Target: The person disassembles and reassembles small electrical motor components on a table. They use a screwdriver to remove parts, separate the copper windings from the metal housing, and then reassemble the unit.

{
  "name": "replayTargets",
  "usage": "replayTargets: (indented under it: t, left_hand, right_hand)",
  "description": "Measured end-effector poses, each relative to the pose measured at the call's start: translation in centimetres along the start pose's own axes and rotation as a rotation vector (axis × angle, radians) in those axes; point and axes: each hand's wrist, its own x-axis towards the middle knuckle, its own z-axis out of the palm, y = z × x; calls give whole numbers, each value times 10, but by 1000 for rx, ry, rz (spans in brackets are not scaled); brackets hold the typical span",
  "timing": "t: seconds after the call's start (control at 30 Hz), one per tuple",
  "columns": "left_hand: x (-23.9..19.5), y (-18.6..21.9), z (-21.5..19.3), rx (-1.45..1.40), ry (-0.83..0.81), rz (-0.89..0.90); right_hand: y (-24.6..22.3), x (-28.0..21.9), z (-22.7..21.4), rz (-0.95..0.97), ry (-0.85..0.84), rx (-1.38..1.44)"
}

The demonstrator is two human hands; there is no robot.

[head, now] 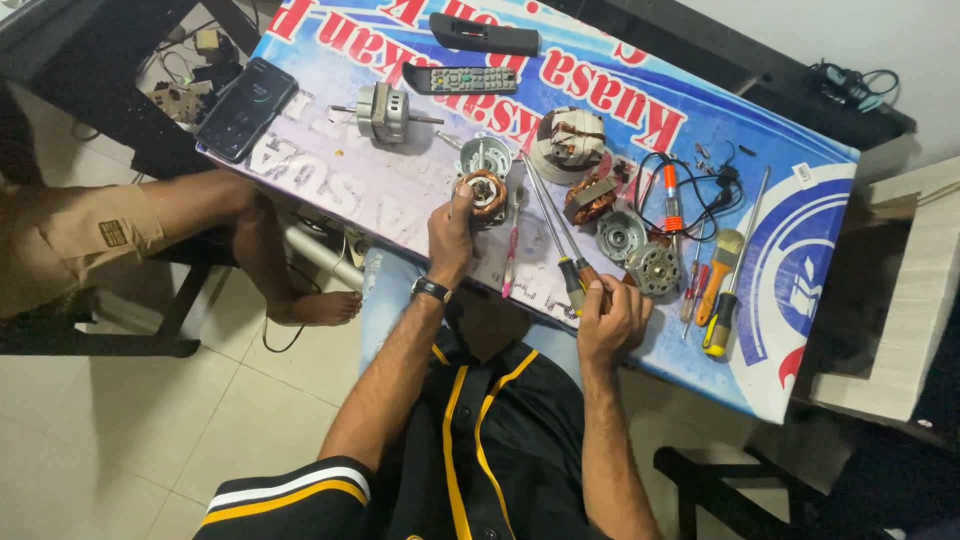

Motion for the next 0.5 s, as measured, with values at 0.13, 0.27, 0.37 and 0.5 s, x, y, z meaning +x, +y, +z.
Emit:
replayTargets:
  t: [0.13, 0.27, 0.37, 0.5]
  left_hand:
    - [-5, 4, 0, 11, 16, -9]
    - [-14, 26, 0, 41, 30, 25]
    - [-13, 36, 1, 17, -19, 15]
    - [-5, 28, -6, -73, -60, 6]
  right_hand:
    - [-2, 1, -1, -4, -3, 0]
    - [-4, 2, -2, 0, -11, 11]
    - [-4, 4, -2, -3, -12, 22]
    - [0, 1, 0, -9, -13, 10]
